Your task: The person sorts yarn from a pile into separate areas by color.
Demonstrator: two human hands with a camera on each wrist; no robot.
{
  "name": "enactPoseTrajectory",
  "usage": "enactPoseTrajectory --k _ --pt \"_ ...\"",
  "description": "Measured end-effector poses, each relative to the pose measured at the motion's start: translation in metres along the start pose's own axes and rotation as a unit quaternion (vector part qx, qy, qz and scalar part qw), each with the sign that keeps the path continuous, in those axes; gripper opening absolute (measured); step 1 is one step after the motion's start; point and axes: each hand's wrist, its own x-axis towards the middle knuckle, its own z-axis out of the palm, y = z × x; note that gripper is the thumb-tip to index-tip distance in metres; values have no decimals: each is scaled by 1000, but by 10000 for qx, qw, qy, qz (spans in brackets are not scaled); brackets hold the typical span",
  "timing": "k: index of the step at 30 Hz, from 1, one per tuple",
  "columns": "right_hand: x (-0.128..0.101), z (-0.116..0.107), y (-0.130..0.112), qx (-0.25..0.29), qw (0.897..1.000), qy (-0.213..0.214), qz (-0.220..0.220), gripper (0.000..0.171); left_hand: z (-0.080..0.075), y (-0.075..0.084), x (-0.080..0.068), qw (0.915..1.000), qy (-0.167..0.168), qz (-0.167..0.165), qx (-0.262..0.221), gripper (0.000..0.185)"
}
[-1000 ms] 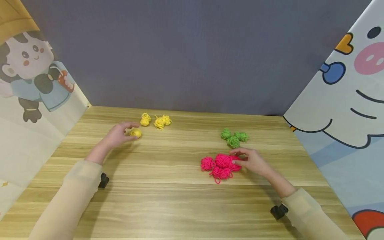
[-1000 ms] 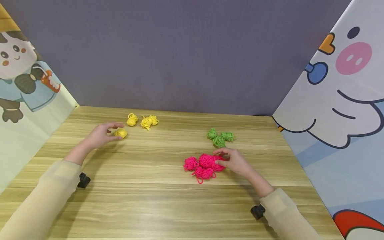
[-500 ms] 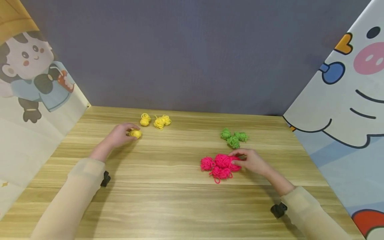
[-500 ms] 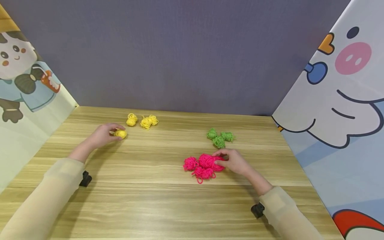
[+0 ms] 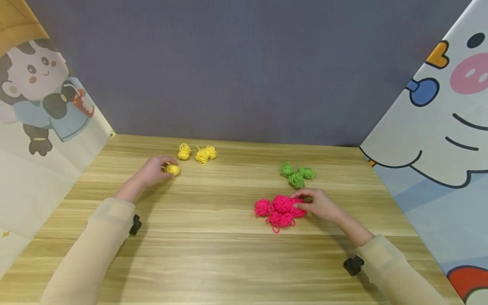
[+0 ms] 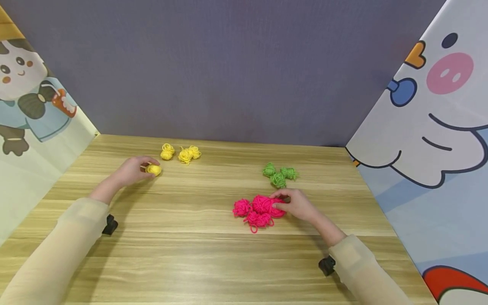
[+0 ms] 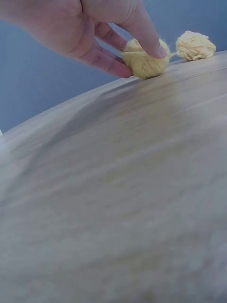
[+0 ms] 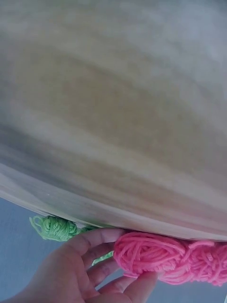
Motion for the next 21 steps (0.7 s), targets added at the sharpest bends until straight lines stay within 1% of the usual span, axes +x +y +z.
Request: enactPoseTrajectory --k 7,14,17,21 --pt "0 0 -3 -43 10000 -34 36 22 -3 6 -1 9999 -46 -160 0 39" --pt "0 0 -2 -76 9999 -59 50 22 -6 15 -3 9999 -64 -114 -48 38" --pt "0 0 -2 -45 10000 -54 34 22 -7 21 -5 9998 -54 -152 -77 39" --pt "0 -1 -2 -42 10000 -16 -3 22 -8 30 -6 9999 -13 -151 12 39"
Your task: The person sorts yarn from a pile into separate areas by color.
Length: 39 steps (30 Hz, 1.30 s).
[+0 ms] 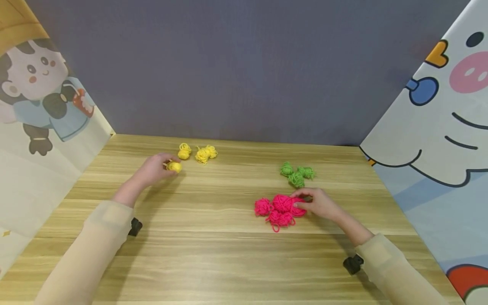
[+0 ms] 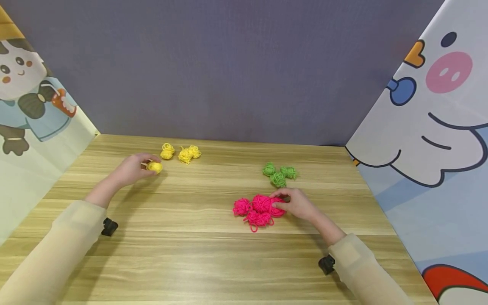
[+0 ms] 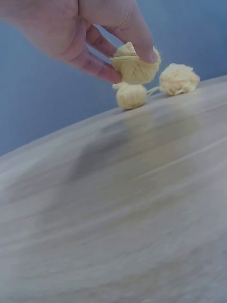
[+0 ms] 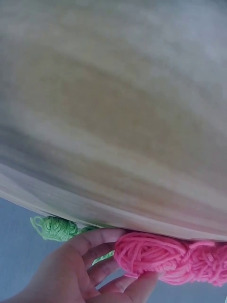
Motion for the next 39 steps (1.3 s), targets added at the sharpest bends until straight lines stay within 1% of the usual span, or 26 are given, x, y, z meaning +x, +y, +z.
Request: enactPoseTrajectory --k 4,12,19,23,30,39 --pt "0 0 0 0 10000 3 -27 22 1 8 -1 9999 93 60 102 39" --pt "-1 -1 1 90 9999 -9 -96 22 5 28 -3 9989 264 343 178 37" --pt "-1 -2 0 46 10000 -66 1 22 12 41 -5 9985 354 414 19 38" --pt "-1 -3 -2 18 10000 -73 10 22 15 48 -7 9979 435 471 26 39" --pt "-1 -1 -3 80 9999 -125 -24 22 21 59 -12 9971 639 410 -39 41" --pt "0 -1 -3 161 9998 -72 -28 21 33 71 -16 9965 720 384 -162 40"
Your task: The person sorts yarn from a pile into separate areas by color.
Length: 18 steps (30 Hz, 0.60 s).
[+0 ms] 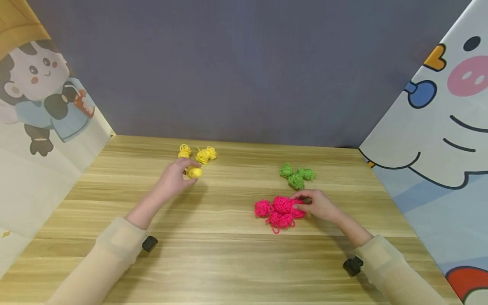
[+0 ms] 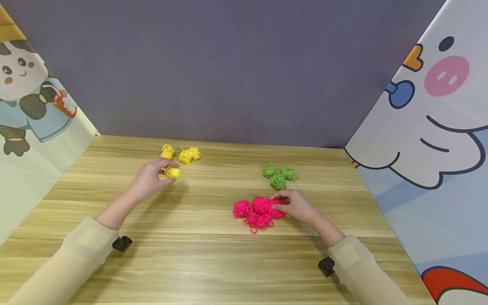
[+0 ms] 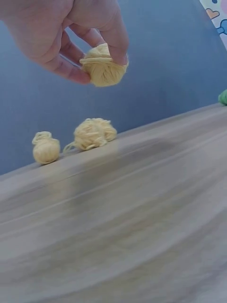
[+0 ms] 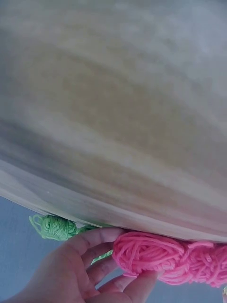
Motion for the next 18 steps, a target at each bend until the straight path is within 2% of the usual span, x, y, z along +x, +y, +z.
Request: enactPoseTrajectory --k 11,18 --pt "0 1 3 -115 9998 10 -132 21 16 13 -4 9995 67 240 -182 40" --pt "-1 2 3 -149 9999 28 -51 21 26 18 -5 9989 -43 276 -377 39"
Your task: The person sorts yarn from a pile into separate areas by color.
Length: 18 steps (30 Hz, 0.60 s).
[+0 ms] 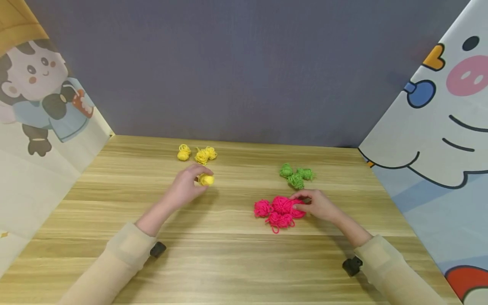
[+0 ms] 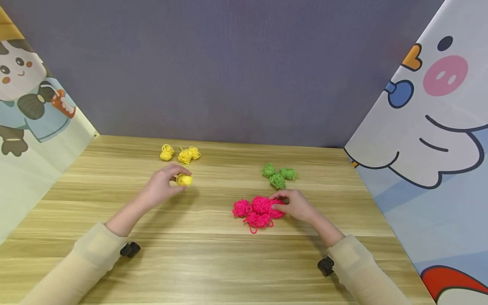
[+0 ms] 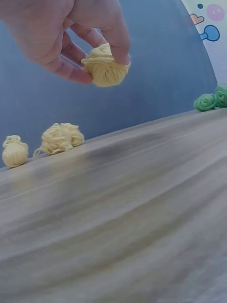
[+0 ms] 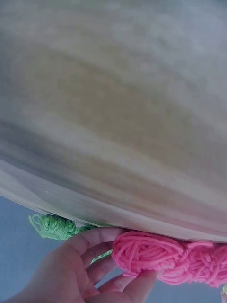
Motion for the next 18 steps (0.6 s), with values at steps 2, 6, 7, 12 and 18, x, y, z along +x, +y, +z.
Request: enactPoseTrajectory --k 2,6,7,12,18 --pt "0 0 0 14 10000 -6 4 22 3 0 -1 10000 -57 0 -24 39" --pt "1 1 0 63 10000 -32 5 22 10 1 -2 9998 -204 -13 -88 39" --pt "1 1 0 77 10000 -30 18 22 12 1 -3 9997 -233 -3 -105 39" --pt "1 1 1 95 9999 29 -22 21 18 3 -3 9991 -374 17 -180 39" --pt "1 1 1 125 9999 25 -20 21 24 5 -1 9976 -674 124 -2 36"
